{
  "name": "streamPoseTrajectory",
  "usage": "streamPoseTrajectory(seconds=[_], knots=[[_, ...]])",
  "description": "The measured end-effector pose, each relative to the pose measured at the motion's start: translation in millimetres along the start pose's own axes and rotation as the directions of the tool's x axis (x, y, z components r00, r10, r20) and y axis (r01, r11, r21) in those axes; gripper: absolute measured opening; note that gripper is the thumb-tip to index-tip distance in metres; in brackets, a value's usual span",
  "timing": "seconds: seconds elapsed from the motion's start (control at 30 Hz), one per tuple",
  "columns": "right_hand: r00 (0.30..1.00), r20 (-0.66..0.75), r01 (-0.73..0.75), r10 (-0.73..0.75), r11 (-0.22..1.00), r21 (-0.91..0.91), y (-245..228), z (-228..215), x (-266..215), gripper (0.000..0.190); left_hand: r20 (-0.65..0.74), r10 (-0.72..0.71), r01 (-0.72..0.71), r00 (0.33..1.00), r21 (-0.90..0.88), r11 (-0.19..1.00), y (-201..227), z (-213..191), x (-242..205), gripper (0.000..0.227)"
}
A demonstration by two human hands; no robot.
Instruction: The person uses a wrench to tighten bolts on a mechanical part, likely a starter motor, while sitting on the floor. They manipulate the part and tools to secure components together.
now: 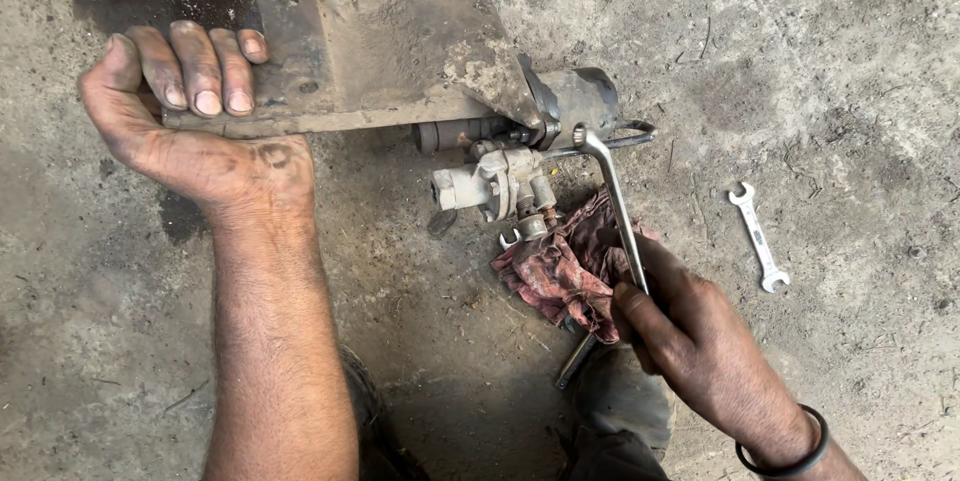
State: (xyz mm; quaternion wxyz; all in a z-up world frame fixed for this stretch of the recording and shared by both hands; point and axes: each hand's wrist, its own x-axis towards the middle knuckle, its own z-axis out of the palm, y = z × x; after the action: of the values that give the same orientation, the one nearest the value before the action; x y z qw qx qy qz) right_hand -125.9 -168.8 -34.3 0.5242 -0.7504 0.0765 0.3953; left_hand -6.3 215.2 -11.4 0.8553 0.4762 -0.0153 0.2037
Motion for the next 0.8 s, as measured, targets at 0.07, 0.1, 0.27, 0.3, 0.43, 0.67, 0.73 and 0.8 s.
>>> streamPoseTrajectory(seconds=[0.07, 0.1, 0.27, 0.3, 0.43, 0.67, 0.73, 0.8], knots=[[1.000, -0.012, -0.009, 0.007, 0.979, -0.204, 3, -1, 1, 0.056, 0.004, 0.000, 0.000, 1.000, 0.000, 1.000, -1, 0, 2, 0.047], [0.999, -0.009, -0.039, 0.038, 0.941, -0.337, 4, -3, 0, 0.055, 0.006, 0.005, -0.005, 1.000, 0.001, 1.000, -1, 0, 2, 0.047], [0.994, -0.017, -0.103, 0.111, 0.830, -0.548, 0, -26, -11, 0.059, 0.007, -0.004, 0.004, 1.000, -0.015, 1.000, -2, -1, 3, 0.047], [0.999, -0.029, -0.034, 0.022, 0.833, -0.551, -3, -32, -14, 0.060, 0.014, -0.006, 0.006, 1.000, -0.023, 1.000, -2, -1, 2, 0.048], [0.969, -0.042, 0.172, -0.244, 0.785, -0.595, -15, -42, -17, 0.066, 0.029, -0.013, 0.015, 0.999, -0.054, 0.998, -2, -3, 3, 0.050], [0.982, -0.118, -0.188, 0.149, 0.688, -0.701, -45, -46, -14, 0.057, 0.012, 0.009, -0.009, 1.000, -0.049, 0.999, -1, 2, -2, 0.049], [0.986, -0.121, -0.167, 0.117, 0.726, -0.667, -48, -45, -10, 0.057, 0.000, 0.015, -0.015, 1.000, -0.062, 0.998, -2, 5, -1, 0.049], [0.991, -0.095, -0.135, 0.096, 0.662, -0.738, -49, -44, -7, 0.061, -0.009, 0.015, -0.015, 1.000, -0.071, 0.997, -1, 8, -3, 0.049]])
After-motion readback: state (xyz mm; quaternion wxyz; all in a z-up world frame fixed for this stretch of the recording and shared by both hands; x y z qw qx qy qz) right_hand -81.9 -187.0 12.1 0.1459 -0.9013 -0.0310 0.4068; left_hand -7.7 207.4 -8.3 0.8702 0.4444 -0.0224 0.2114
